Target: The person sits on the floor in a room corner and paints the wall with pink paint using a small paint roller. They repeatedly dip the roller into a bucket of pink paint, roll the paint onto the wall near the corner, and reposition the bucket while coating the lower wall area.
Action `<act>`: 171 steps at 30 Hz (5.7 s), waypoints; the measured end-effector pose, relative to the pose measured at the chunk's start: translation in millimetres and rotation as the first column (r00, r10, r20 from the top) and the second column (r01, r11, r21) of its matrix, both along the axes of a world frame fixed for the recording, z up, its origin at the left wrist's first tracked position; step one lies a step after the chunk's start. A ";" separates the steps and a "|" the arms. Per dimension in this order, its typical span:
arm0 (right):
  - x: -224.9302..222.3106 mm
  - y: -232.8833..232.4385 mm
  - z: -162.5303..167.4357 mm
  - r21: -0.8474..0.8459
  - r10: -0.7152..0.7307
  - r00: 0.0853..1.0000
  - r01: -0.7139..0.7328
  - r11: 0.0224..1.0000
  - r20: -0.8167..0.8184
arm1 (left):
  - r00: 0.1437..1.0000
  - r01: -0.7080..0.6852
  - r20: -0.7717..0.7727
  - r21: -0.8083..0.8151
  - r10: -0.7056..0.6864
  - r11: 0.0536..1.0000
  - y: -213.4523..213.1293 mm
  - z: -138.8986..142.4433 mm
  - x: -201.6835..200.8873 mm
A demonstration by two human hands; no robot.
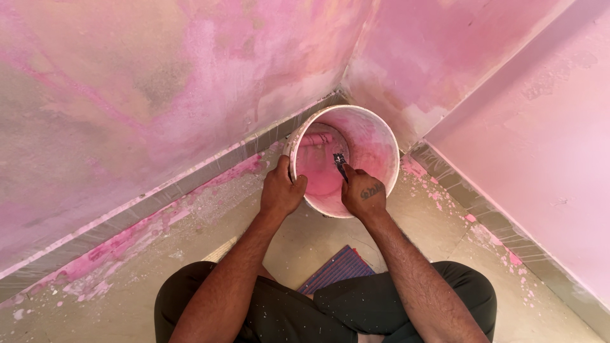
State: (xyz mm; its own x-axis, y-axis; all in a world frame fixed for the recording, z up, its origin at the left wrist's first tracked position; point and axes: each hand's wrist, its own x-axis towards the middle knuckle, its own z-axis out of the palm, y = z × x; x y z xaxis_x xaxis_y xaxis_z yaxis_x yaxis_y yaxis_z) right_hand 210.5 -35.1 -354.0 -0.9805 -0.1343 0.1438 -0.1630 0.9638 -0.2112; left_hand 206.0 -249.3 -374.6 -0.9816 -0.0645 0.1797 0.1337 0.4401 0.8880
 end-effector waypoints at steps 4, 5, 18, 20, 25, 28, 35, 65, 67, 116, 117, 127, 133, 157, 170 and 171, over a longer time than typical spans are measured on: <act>-2.2 -0.7 1.5 0.010 0.001 1.000 -0.002 1.000 0.029 | 1.000 -0.002 0.019 0.003 0.002 1.000 -1.4 2.9 0.3; -2.9 -0.6 1.8 0.010 0.004 1.000 -0.004 1.000 0.028 | 1.000 -0.001 0.031 0.000 0.001 1.000 -1.4 4.0 0.4; -35.7 -3.7 -0.4 0.084 0.070 0.996 -0.075 0.994 0.061 | 0.999 0.015 0.031 0.061 -0.017 0.998 -9.0 10.5 -16.9; -42.0 -3.4 1.5 0.075 0.072 0.994 -0.078 0.994 0.077 | 0.999 0.001 0.040 0.082 -0.004 0.997 -9.2 10.4 -18.4; -44.8 -0.4 8.7 0.066 0.055 0.993 -0.062 0.996 0.103 | 0.996 -0.052 0.081 0.138 0.041 0.989 -1.5 12.1 -14.9; -44.0 0.6 14.7 0.057 0.034 0.992 -0.040 0.998 0.118 | 0.995 -0.072 0.080 0.138 0.061 0.988 3.9 13.2 -14.4; -63.2 -0.9 16.0 0.096 -0.020 0.978 0.000 0.995 0.206 | 0.971 -0.226 0.103 0.084 0.217 0.970 4.9 13.8 -19.4; -96.1 11.8 45.1 -0.225 -0.141 0.912 0.241 0.944 0.385 | 0.989 0.123 0.116 -0.285 -0.093 0.951 -17.2 12.5 -28.3; -90.6 13.9 57.0 -0.227 -0.130 0.911 0.233 0.946 0.391 | 0.993 0.112 0.067 -0.278 -0.097 0.954 -16.2 12.4 -28.3; -8.0 14.1 48.5 -0.044 0.012 0.996 -0.008 0.999 0.090 | 0.977 0.046 0.210 0.005 -0.046 0.999 -1.7 -3.5 -26.2; -3.8 15.8 48.6 -0.026 0.009 0.997 -0.007 1.000 0.072 | 0.984 0.043 0.174 0.004 -0.043 0.999 1.6 -6.9 -25.8; -17.4 41.6 46.7 -0.162 0.040 0.996 -0.053 0.985 -0.083 | 1.000 0.005 -0.009 0.068 -0.005 0.998 24.0 -16.9 -40.8; -37.4 56.3 45.5 -0.222 0.067 0.994 -0.086 0.971 -0.090 | 0.957 -0.065 0.290 0.181 0.010 0.981 40.2 5.7 -52.0; -71.3 77.8 47.0 -0.196 0.087 0.995 -0.095 0.976 -0.051 | 0.956 -0.087 0.292 0.322 -0.011 0.943 57.0 -13.6 -79.9; -55.0 93.5 62.8 -0.210 0.040 0.999 -0.039 0.977 -0.001 | 0.936 -0.123 0.352 0.272 0.020 0.955 81.2 29.3 -68.4; -53.2 95.6 64.3 -0.200 0.027 0.999 -0.022 0.980 0.020 | 0.936 -0.116 0.351 0.266 0.016 0.957 84.5 33.9 -67.0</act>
State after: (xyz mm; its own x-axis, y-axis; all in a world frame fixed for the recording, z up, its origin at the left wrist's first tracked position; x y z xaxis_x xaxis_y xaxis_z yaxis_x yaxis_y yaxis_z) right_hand 157.3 60.6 -289.7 -0.9805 -0.1293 0.1479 -0.1792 0.8975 -0.4029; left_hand 139.1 -164.8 -340.8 -0.9711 -0.1296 -0.2002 -0.2203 0.1660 0.9612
